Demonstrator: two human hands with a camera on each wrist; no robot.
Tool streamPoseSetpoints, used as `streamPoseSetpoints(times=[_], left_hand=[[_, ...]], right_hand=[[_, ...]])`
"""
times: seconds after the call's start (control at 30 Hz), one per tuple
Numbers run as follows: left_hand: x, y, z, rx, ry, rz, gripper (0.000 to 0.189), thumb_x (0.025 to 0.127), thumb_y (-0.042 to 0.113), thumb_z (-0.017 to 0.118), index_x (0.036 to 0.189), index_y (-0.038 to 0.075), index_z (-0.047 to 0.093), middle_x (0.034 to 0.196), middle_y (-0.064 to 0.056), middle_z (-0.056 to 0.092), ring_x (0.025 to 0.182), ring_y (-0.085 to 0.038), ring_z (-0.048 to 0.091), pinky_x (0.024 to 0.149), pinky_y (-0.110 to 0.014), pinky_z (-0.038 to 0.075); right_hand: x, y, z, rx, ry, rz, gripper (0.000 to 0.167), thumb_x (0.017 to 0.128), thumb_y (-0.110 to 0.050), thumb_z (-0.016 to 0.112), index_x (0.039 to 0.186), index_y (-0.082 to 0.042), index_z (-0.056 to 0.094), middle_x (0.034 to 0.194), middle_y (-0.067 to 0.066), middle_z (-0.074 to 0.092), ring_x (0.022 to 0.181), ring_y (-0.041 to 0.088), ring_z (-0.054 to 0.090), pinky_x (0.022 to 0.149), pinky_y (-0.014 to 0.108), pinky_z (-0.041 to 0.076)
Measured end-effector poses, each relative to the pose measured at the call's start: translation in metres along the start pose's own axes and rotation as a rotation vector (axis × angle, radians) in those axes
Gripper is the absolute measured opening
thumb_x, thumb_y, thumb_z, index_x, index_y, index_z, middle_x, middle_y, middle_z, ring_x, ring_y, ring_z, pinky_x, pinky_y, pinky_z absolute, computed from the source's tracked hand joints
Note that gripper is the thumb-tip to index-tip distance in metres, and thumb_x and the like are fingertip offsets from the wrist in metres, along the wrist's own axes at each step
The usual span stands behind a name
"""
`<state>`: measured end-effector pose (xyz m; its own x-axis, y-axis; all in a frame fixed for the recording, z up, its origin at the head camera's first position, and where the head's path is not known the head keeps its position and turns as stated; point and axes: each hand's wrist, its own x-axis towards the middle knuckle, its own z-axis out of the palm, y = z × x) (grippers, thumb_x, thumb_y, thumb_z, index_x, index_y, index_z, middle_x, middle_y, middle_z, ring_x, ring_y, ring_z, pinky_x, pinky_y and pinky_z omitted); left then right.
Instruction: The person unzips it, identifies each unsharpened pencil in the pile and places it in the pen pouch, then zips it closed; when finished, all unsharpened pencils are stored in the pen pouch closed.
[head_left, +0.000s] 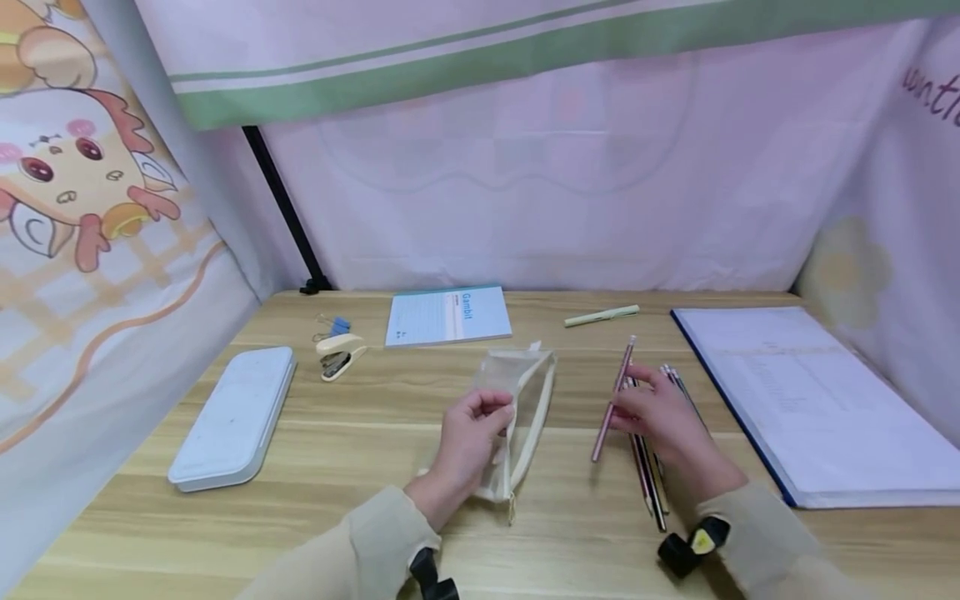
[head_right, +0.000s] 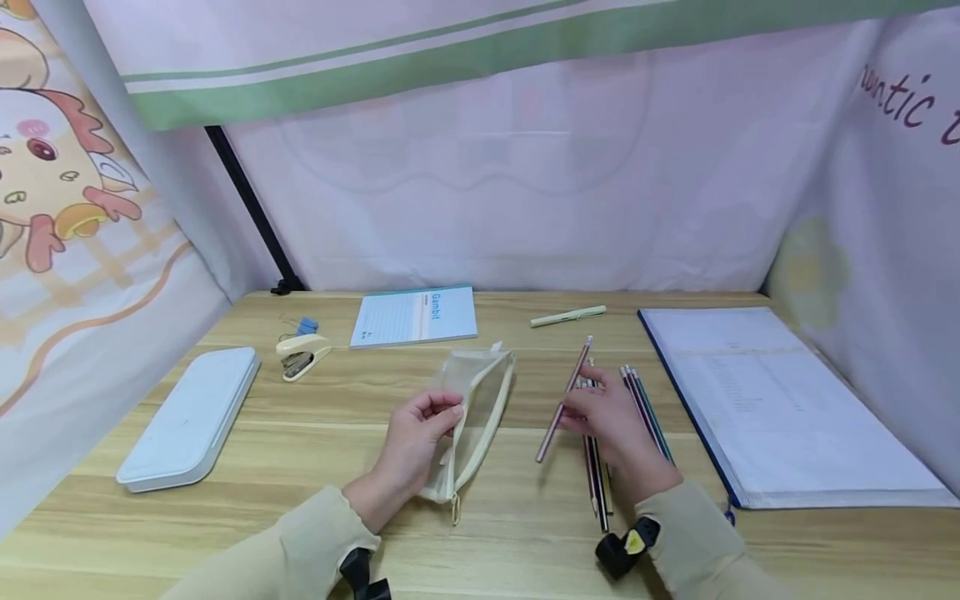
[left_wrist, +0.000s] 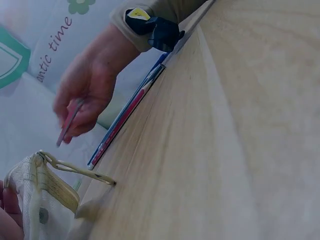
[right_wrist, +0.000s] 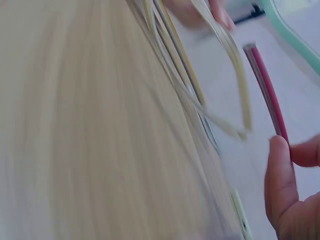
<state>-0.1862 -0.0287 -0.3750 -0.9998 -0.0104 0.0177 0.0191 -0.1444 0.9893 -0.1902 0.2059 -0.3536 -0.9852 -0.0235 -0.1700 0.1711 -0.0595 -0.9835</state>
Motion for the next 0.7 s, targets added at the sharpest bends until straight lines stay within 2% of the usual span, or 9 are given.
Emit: streamPoseSetpoints(times=[0.13, 0.33, 0.53, 0.7], left_hand=[[-0.002, 0.001, 0.001, -0.011, -0.007, 0.009, 0.019, 0.08, -0.003, 0.064, 0.097, -0.011, 0.061, 0.076, 0.0, 0.059, 0.065, -0.007, 0.053, 0.058, -0.018, 0.047], [-0.003, -0.001, 0.005, -0.026, -0.019, 0.017, 0.017, 0.079, -0.005, 0.063, 0.095, -0.011, 0.061, 0.083, -0.012, 0.061, 0.066, -0.008, 0.054, 0.059, -0.019, 0.048], [-0.004, -0.001, 0.007, -0.043, -0.025, 0.014, 0.017, 0.08, -0.005, 0.062, 0.097, -0.01, 0.062, 0.084, -0.009, 0.061, 0.07, -0.009, 0.056, 0.063, -0.02, 0.049], [-0.003, 0.0, 0.007, -0.037, -0.011, 0.017, 0.018, 0.08, -0.005, 0.062, 0.098, -0.009, 0.062, 0.085, -0.007, 0.061, 0.073, -0.01, 0.056, 0.066, -0.02, 0.049]], right_hand=[[0.004, 0.003, 0.03, 0.102, 0.036, 0.014, 0.063, 0.087, 0.005, 0.051, 0.14, 0.006, 0.017, 0.081, 0.003, 0.058, 0.066, 0.008, 0.06, 0.063, 0.019, 0.053], [0.009, 0.016, 0.068, 0.146, 0.058, 0.025, 0.059, 0.083, 0.009, 0.052, 0.135, 0.007, 0.026, 0.083, 0.007, 0.06, 0.065, 0.009, 0.061, 0.061, 0.02, 0.054], [0.008, 0.025, 0.09, 0.147, 0.021, 0.035, 0.054, 0.08, 0.01, 0.052, 0.129, 0.007, 0.031, 0.083, 0.008, 0.057, 0.063, 0.012, 0.061, 0.061, 0.024, 0.055], [0.003, 0.031, 0.099, 0.102, -0.011, 0.052, 0.052, 0.079, 0.01, 0.053, 0.127, 0.01, 0.034, 0.084, 0.011, 0.06, 0.063, 0.013, 0.062, 0.061, 0.025, 0.055]])
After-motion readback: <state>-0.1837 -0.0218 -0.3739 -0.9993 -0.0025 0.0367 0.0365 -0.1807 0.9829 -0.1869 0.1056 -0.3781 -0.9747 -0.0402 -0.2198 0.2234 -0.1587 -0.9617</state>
